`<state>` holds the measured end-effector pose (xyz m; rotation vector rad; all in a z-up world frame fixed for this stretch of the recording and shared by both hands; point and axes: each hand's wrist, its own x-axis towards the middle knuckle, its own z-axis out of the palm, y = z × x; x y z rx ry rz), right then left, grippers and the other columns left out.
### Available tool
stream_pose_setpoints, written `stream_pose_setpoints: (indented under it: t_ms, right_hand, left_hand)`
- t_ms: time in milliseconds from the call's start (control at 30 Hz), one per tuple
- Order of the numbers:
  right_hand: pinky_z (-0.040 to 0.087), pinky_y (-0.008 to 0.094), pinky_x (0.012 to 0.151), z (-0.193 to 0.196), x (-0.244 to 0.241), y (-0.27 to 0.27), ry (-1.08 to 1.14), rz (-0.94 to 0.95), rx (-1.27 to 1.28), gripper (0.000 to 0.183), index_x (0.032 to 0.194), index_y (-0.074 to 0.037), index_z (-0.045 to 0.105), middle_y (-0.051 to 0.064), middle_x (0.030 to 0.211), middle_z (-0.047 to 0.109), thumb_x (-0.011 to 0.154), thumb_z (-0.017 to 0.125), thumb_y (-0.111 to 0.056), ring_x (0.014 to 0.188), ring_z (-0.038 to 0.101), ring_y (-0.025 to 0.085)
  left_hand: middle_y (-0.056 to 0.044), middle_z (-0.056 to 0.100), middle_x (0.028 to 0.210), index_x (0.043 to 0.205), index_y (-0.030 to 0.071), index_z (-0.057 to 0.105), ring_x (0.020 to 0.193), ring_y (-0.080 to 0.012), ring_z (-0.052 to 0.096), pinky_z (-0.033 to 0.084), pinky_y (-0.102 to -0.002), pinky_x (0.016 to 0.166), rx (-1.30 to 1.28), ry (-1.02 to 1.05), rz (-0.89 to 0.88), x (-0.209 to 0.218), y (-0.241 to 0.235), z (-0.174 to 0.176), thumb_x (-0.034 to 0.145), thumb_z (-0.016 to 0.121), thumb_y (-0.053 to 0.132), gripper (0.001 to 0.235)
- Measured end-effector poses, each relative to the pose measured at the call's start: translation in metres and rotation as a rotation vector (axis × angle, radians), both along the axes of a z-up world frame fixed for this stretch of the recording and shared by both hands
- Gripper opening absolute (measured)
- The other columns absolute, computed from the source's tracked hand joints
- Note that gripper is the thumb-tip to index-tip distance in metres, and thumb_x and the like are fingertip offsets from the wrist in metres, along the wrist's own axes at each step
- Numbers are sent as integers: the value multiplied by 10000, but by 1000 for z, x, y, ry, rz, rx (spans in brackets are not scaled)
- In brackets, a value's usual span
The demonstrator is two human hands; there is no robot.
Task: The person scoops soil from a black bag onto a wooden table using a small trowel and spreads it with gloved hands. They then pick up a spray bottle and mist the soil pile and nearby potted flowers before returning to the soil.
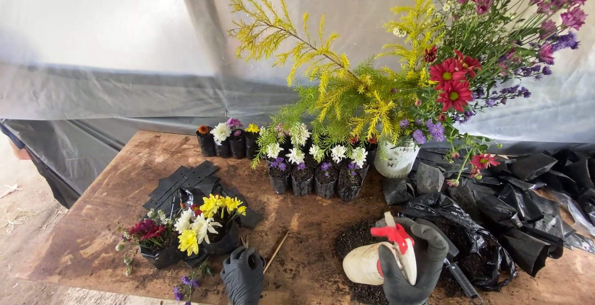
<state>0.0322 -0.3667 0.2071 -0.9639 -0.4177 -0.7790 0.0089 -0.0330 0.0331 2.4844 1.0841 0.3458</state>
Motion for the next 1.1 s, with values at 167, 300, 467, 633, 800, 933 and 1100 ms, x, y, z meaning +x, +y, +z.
stream_pose_setpoints:
  t_ms: [167, 300, 467, 633, 800, 933, 1100]
  right_hand:
    - [678, 429, 848, -25, 13, -7, -146, 294, 179, 736, 1352, -125, 577, 26, 1213, 670, 703, 729, 187, 1092, 678, 256]
    - [649, 455, 971, 1, -6, 3, 6, -8, 37, 684, 1344, -80, 466, 78, 1273, 484, 735, 698, 128, 1217, 587, 291]
    - [638, 455, 1005, -56, 30, -18, -58, 196, 91, 818, 1368, -127, 466, 57, 1265, 560, 668, 749, 187, 1266, 561, 243]
    - [687, 463, 894, 14, -2, 0, -122, -73, -118, 709, 1354, -53, 415, 89, 1318, 437, 738, 761, 9, 1120, 657, 329]
    - [649, 453, 898, 39, -7, -5, -96, -121, -167, 690, 1353, -33, 392, 190, 1228, 517, 747, 719, 14, 1023, 674, 331]
    - [598, 442, 904, 43, -12, -10, -53, -185, -237, 667, 1351, -8, 362, 319, 1113, 623, 758, 666, 20, 897, 697, 334]
    - [602, 352, 871, 7, 2, -26, 119, -196, -229, 587, 1330, -46, 443, 174, 1140, 609, 812, 689, 78, 935, 670, 232]
  left_hand:
    - [112, 656, 1369, 1144, 395, 803, 1248, -282, 551, 471, -510, 1063, 18, -43, -4, 3, 3, -5, 881, 647, 462, 313]
    - [155, 645, 1380, 1138, 403, 800, 1270, -261, 522, 444, -480, 1103, -39, 28, 2, 3, 4, -1, 908, 619, 487, 305]
    - [170, 648, 1368, 1126, 440, 792, 1253, -269, 533, 474, -483, 1076, -6, 21, 5, 5, 7, -9, 898, 626, 512, 291]
    - [197, 619, 1406, 1170, 464, 782, 1313, -244, 501, 415, -468, 1144, -75, 87, 19, 8, 9, -8, 891, 619, 513, 327]
    - [193, 618, 1411, 1173, 466, 788, 1320, -231, 506, 419, -453, 1145, -103, 99, 19, 6, 8, 2, 906, 603, 509, 327]
    - [169, 621, 1409, 1185, 440, 788, 1301, -250, 510, 423, -475, 1144, -85, 82, 7, 6, 9, -4, 910, 605, 493, 335]
    - [161, 600, 1446, 1200, 463, 775, 1304, -248, 519, 430, -459, 1146, -126, 134, 7, 4, 8, 8, 927, 594, 512, 331]
